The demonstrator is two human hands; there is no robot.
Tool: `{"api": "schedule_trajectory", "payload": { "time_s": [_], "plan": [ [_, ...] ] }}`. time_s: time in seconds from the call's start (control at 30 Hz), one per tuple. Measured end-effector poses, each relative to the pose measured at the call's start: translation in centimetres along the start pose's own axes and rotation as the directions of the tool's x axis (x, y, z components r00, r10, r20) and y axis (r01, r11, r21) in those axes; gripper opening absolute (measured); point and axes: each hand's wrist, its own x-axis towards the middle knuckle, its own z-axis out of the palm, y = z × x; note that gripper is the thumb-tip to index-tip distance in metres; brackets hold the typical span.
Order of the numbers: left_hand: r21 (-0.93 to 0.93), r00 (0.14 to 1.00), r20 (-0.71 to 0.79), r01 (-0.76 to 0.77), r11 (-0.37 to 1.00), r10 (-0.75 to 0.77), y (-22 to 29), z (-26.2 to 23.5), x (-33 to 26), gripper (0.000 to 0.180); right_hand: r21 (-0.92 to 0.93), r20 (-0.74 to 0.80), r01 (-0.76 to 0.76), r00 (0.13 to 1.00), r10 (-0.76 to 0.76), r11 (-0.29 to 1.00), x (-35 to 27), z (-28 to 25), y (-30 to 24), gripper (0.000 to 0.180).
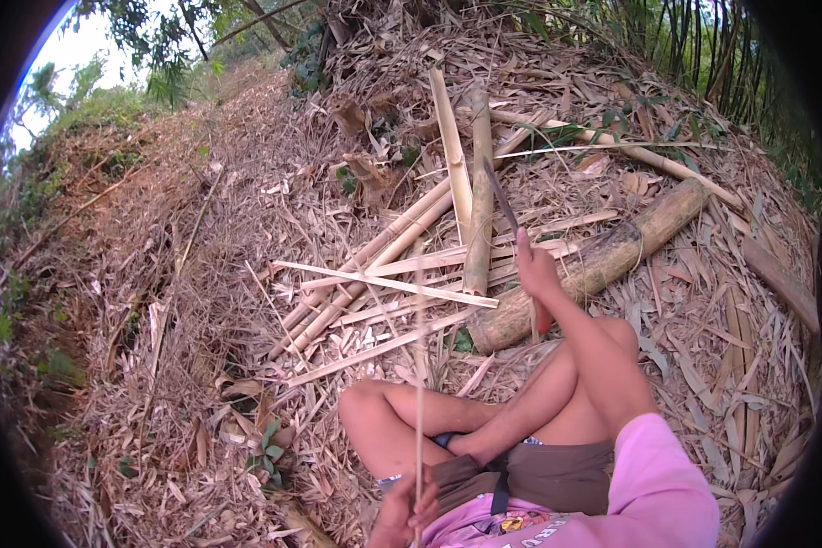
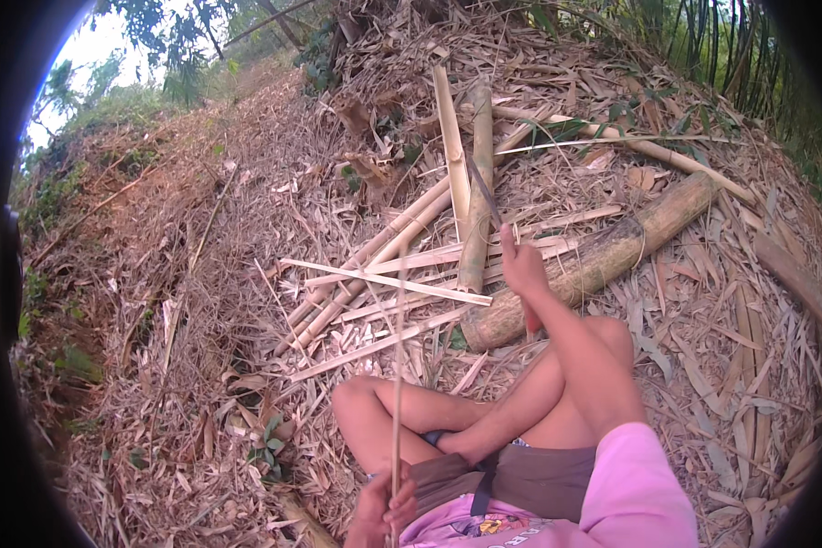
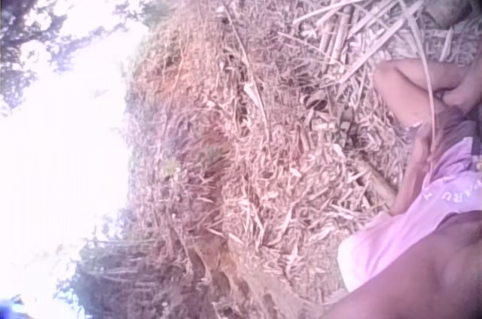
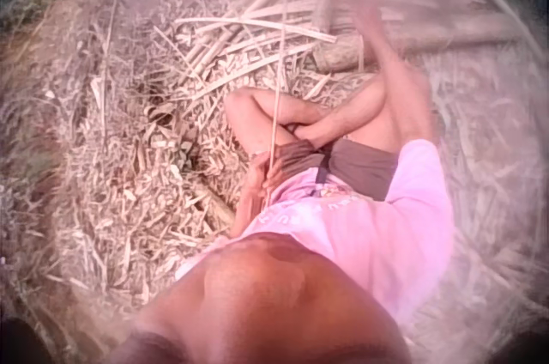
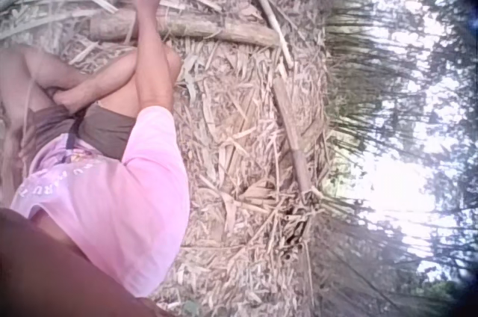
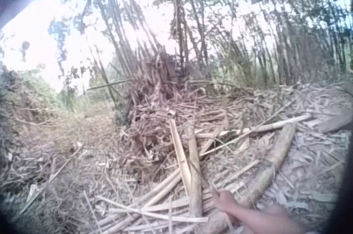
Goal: The person uses a machete to split and shave strips from a bamboo stalk while sitting on the ground.
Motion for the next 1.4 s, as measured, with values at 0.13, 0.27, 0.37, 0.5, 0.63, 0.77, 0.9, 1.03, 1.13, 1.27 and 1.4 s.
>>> {"api": "schedule_trajectory", "payload": {
  "time_s": [0.13,0.27,0.37,0.5,0.63,0.77,0.9,1.03,1.13,1.27,1.4],
  "plan": [
    [0.010,0.996,0.070,-0.050,0.999,0.050,2.4,1.1,1.7,0.038,0.092,0.088,0.204,0.973,-0.212,0.975,-6.6,0.3,-0.5,0.078],
    [0.358,0.994,-0.044,-0.075,0.931,0.097,3.8,3.2,3.1,0.031,-0.090,0.324,0.540,0.811,-0.488,0.837,-14.3,0.7,-2.9,0.057],
    [0.400,0.984,-0.126,-0.065,0.914,0.126,3.5,3.6,3.7,0.028,-0.074,0.383,0.753,0.627,-0.678,0.654,-19.6,1.0,-5.0,0.061],
    [0.448,0.975,-0.175,-0.046,0.893,0.138,3.6,4.3,3.8,0.027,0.002,0.384,0.820,0.527,-0.758,0.572,-21.8,0.5,-5.2,0.064],
    [0.565,0.960,-0.194,-0.058,0.823,0.201,2.4,4.6,3.2,0.029,-0.023,0.316,0.862,0.487,-0.814,0.506,-20.1,1.1,-4.6,0.064],
    [0.561,0.951,-0.218,-0.064,0.826,0.221,-0.1,3.0,2.9,0.032,-0.127,0.320,0.758,0.642,-0.697,0.640,-16.8,1.0,-4.4,0.063],
    [0.539,0.960,-0.193,-0.070,0.839,0.203,0.4,3.7,2.5,0.037,-0.080,0.428,0.819,0.542,-0.723,0.568,-18.5,0.5,-5.6,0.065],
    [0.699,0.928,-0.212,-0.076,0.711,0.307,-0.1,4.1,2.4,0.041,-0.027,0.420,0.904,0.398,-0.815,0.427,-19.5,-0.1,-6.2,0.066],
    [0.783,0.907,-0.233,-0.039,0.621,0.350,0.5,6.0,2.2,0.040,-0.047,0.375,0.933,0.348,-0.859,0.357,-18.6,-0.2,-6.3,0.066],
    [0.768,0.915,-0.222,-0.048,0.639,0.336,0.2,5.6,1.5,0.040,-0.108,0.346,0.950,0.312,-0.885,0.292,-18.2,-0.1,-5.1,0.069],
    [0.732,0.938,-0.189,-0.063,0.678,0.291,0.0,4.6,1.6,0.040,-0.174,0.344,0.946,0.319,-0.883,0.274,-17.8,-0.6,-4.9,0.069]
  ]
}}
